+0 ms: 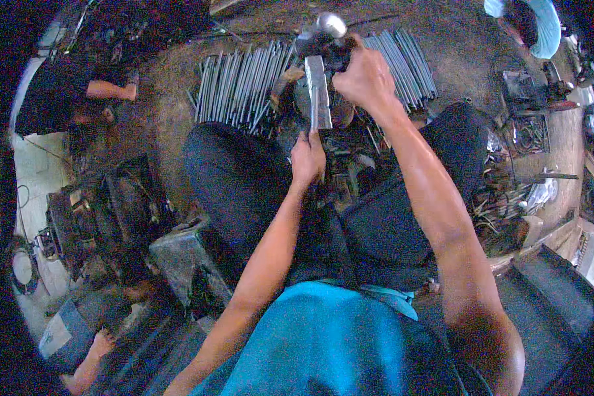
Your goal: Hammering a metal rod against an anvil to shape or straighten it.
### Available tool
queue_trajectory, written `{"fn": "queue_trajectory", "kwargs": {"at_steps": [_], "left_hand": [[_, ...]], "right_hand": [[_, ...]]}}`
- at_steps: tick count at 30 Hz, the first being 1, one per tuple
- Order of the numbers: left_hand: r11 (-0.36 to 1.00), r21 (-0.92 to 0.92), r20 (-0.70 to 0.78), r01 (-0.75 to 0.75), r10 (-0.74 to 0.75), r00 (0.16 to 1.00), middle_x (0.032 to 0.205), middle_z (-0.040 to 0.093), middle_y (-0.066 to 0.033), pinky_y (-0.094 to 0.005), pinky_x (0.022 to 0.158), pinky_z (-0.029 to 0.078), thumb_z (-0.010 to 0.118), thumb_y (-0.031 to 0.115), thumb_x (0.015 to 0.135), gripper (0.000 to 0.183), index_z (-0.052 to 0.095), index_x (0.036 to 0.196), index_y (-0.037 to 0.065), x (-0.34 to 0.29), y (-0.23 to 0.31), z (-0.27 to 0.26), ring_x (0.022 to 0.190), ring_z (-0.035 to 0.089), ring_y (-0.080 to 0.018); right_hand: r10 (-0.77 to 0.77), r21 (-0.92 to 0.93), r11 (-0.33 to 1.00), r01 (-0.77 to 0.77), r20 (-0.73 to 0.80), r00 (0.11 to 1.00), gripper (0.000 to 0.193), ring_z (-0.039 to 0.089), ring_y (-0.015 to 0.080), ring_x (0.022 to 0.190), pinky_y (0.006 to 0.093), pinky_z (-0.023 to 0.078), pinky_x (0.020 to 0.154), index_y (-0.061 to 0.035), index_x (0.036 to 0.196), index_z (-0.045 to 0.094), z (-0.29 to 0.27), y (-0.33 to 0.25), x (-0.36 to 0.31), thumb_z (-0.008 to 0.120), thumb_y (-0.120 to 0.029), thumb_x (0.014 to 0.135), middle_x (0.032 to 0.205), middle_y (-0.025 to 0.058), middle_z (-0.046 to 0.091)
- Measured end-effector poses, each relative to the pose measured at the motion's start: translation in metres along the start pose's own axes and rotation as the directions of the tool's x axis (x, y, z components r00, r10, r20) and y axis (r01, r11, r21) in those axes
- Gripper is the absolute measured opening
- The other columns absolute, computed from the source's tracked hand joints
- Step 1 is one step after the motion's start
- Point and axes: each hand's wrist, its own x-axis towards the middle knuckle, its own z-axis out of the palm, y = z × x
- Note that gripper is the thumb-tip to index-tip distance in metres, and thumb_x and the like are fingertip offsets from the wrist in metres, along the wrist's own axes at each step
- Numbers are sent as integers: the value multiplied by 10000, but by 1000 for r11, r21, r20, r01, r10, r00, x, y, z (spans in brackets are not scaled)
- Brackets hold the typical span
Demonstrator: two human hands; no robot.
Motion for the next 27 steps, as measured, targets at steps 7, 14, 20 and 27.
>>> {"fn": "queue_trajectory", "kwargs": {"at_steps": [7,14,20,27], "left_hand": [[978,150,-29,-144,150,988,798,591,-359,-586,706,443,438,330,983,418,544,876,-60,9,-14,8,789,574,-537],[960,176,-4,-219,224,975,764,589,-358,-570,663,459,493,315,962,410,584,926,-83,8,-10,10,760,590,-522],[971,174,-45,-162,172,984,789,597,-351,-568,718,454,484,356,960,447,586,919,-77,6,-16,5,806,583,-525],[974,182,62,-138,128,990,817,602,-341,-564,743,448,450,369,972,455,605,911,-55,10,-13,4,823,578,-524]], "right_hand": [[-139,225,959,170,-147,979,501,632,426,831,458,496,758,43,1094,555,43,26,-7,636,-125,629,863,264,645],[-83,-126,987,100,133,988,564,616,457,882,496,500,798,69,1202,463,34,37,1,564,-89,670,891,296,632],[-38,-12,999,38,-22,999,409,623,448,858,472,517,731,9,1050,553,-10,-16,-5,615,-161,683,893,269,646],[-151,-51,987,152,27,988,439,650,404,854,478,524,762,33,1108,542,37,25,-8,601,-91,692,914,246,661]]}}
